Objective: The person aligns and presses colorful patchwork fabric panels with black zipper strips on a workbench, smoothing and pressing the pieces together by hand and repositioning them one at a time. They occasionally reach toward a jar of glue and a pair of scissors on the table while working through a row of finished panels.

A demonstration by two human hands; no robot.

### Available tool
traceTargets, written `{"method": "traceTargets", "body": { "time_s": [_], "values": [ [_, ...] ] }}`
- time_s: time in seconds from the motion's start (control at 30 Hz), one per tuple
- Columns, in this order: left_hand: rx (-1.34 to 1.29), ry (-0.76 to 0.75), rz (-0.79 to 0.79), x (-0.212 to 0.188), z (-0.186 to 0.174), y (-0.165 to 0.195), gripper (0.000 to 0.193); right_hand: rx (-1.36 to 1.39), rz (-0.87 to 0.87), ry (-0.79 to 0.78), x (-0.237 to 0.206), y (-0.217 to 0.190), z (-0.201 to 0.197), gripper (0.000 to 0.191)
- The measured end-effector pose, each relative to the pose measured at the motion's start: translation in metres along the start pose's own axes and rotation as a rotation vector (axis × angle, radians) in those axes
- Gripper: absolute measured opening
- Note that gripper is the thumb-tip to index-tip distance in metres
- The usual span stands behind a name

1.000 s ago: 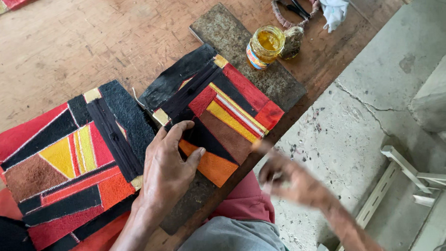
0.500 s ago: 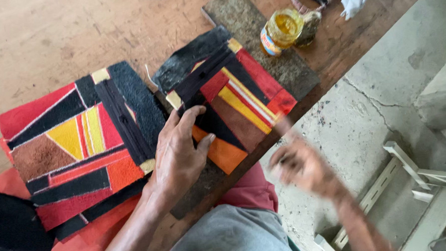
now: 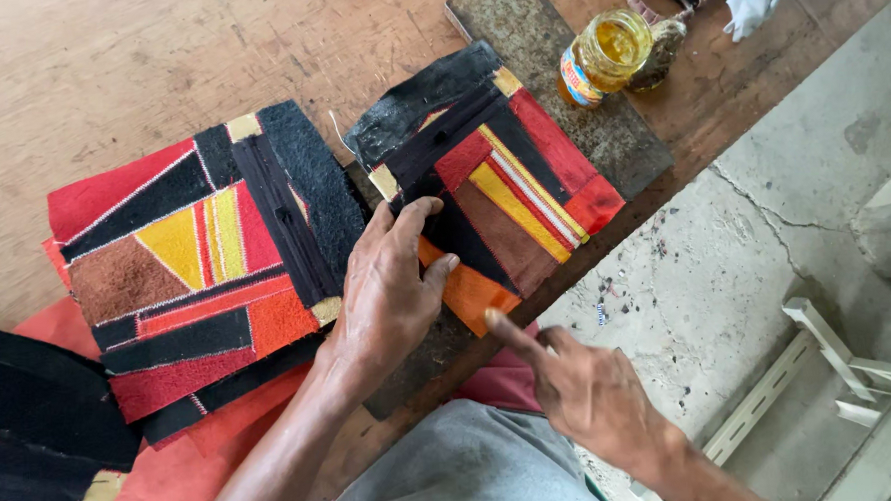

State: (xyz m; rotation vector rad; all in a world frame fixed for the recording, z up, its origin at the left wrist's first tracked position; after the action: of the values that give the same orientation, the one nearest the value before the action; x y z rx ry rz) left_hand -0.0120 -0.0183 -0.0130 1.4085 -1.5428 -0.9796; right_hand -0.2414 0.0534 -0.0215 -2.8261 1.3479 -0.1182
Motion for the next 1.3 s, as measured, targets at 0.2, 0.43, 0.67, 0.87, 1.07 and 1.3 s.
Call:
{"method": "traceTargets", "body": {
  "time_s": [0.2, 0.43, 0.67, 0.87, 1.07, 1.3],
  "values": [
    [-0.023, 0.011, 0.054, -0.001, -0.002, 0.002, 0.053, -0.003, 0.143, -0.209, 0.0, -0.011, -0.004, 0.071],
    [-0.001, -0.013, -0.015, -0.001, -0.001, 0.001, 0.054, 0.078, 0.221, -0.321, 0.002, -0.017, 0.015, 0.078],
    [-0.028, -0.014, -0.021, 0.001, -0.002, 0.001, 0.053, 0.121, 0.103, -0.162, -0.004, -0.009, -0.002, 0.076],
    [0.008, -0.005, 0.02, 0.002, 0.0, 0.007, 0.055, -0.047, 0.274, 0.014, 0.014, 0.07, -0.019, 0.079],
    [0.033, -0.02, -0.053, 0.004, 0.001, 0.007, 0.056, -0.183, 0.211, -0.229, 0.03, 0.072, -0.027, 0.084],
    [0.046, -0.06, -0.184, 0.01, -0.002, 0.021, 0.07, 0.024, 0.131, 0.064, 0.063, 0.106, -0.09, 0.051]
  ]
}}
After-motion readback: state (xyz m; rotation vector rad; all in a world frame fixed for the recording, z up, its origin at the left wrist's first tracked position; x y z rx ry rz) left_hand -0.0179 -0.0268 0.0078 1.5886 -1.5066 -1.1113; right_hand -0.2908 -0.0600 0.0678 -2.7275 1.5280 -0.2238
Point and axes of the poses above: each hand's wrist, its own x-axis towards the middle knuckle, its own z-axis out of the palm, y = z × x, the point moved 3 cm from there along x, towards the middle knuckle, and after that the axes turned 12 degrees about -x, right-handed, at the moved point
